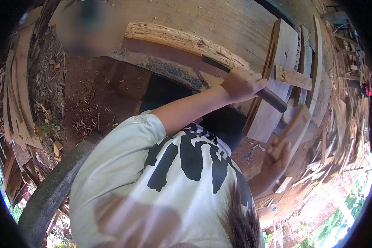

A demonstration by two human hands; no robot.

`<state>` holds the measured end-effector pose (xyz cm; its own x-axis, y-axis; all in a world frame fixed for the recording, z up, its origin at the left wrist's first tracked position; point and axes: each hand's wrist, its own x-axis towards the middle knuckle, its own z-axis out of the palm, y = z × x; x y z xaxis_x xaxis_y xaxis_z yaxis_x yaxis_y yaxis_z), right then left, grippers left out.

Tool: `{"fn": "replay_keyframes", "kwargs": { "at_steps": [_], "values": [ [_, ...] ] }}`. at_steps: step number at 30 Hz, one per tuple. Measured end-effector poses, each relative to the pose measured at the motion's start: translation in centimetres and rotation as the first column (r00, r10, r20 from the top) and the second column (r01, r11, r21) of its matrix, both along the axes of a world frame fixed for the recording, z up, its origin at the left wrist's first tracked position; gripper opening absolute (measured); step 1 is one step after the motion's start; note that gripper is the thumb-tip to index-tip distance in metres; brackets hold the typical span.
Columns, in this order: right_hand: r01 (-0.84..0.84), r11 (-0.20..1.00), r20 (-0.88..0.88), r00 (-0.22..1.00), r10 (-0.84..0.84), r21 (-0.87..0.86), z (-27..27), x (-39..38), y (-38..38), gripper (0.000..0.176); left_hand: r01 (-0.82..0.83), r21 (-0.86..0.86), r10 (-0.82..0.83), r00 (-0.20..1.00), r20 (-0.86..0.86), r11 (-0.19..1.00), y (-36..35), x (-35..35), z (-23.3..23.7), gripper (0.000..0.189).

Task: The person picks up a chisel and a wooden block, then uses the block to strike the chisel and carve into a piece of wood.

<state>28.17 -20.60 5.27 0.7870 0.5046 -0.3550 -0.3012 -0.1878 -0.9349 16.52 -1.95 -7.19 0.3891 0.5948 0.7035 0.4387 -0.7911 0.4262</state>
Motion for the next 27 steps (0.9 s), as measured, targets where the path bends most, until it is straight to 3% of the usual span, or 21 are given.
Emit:
{"fn": "replay_keyframes", "kwargs": {
  "at_steps": [1,2,4,5,8,9,12,14,17,19,22,27],
  "values": [
    [0.069,0.992,-0.048,0.997,-0.064,0.110,-0.9,0.8,0.3,0.037,0.000,0.001,0.000,1.000,-0.001,1.000,0.0,0.0,0.0,0.022],
    [0.071,0.992,-0.048,0.997,-0.066,0.109,-1.3,1.0,0.1,0.037,0.010,0.003,-0.010,1.000,0.008,1.000,-0.1,0.0,-0.1,0.022],
    [-0.018,0.999,0.041,0.999,0.020,-0.050,-0.3,-0.6,1.2,0.035,0.018,0.009,-0.018,1.000,0.024,1.000,-0.1,0.1,0.2,0.021],
    [-0.094,0.992,0.005,0.996,0.094,-0.088,1.0,-2.5,1.6,0.032,0.009,0.000,-0.009,1.000,-0.003,1.000,0.0,-0.2,0.2,0.020],
    [-0.180,0.981,-0.027,0.984,0.179,-0.072,0.6,0.0,-0.3,0.035,0.019,-0.018,-0.020,1.000,-0.024,1.000,-0.4,-0.6,0.4,0.020],
    [-0.007,1.000,-0.052,0.999,0.008,0.023,-0.3,0.4,-0.2,0.036,0.037,-0.020,-0.038,0.999,-0.014,0.999,-0.5,-0.7,0.6,0.019],
    [0.032,0.987,-0.113,0.994,-0.014,0.159,-1.7,4.0,-1.4,0.038,0.097,-0.085,-0.102,0.993,-0.060,0.992,-2.1,-1.9,3.1,0.020],
    [0.125,0.983,-0.138,0.985,-0.106,0.134,-1.1,3.6,-0.8,0.039,0.114,-0.142,-0.126,0.989,-0.077,0.983,-2.9,-3.6,4.2,0.024],
    [0.091,0.987,-0.110,0.991,-0.077,0.130,-1.5,3.1,-0.6,0.036,-0.044,-0.300,-0.008,0.985,-0.170,0.953,-2.6,-7.3,5.2,0.032],
    [-0.019,0.987,-0.163,0.986,0.045,0.159,-2.3,2.6,-0.7,0.034,-0.212,-0.359,0.116,0.956,-0.271,0.909,-1.4,-10.4,5.7,0.035],
    [-0.015,0.997,-0.109,0.994,0.023,0.069,-2.0,0.2,0.6,0.031,-0.441,-0.360,0.317,0.880,-0.354,0.822,1.8,-14.5,4.4,0.042],
    [-0.059,0.995,-0.126,0.990,0.069,0.082,-2.1,-1.1,1.5,0.027,-0.424,-0.419,0.260,0.881,-0.395,0.803,3.7,-17.2,3.8,0.045]
  ]
}}
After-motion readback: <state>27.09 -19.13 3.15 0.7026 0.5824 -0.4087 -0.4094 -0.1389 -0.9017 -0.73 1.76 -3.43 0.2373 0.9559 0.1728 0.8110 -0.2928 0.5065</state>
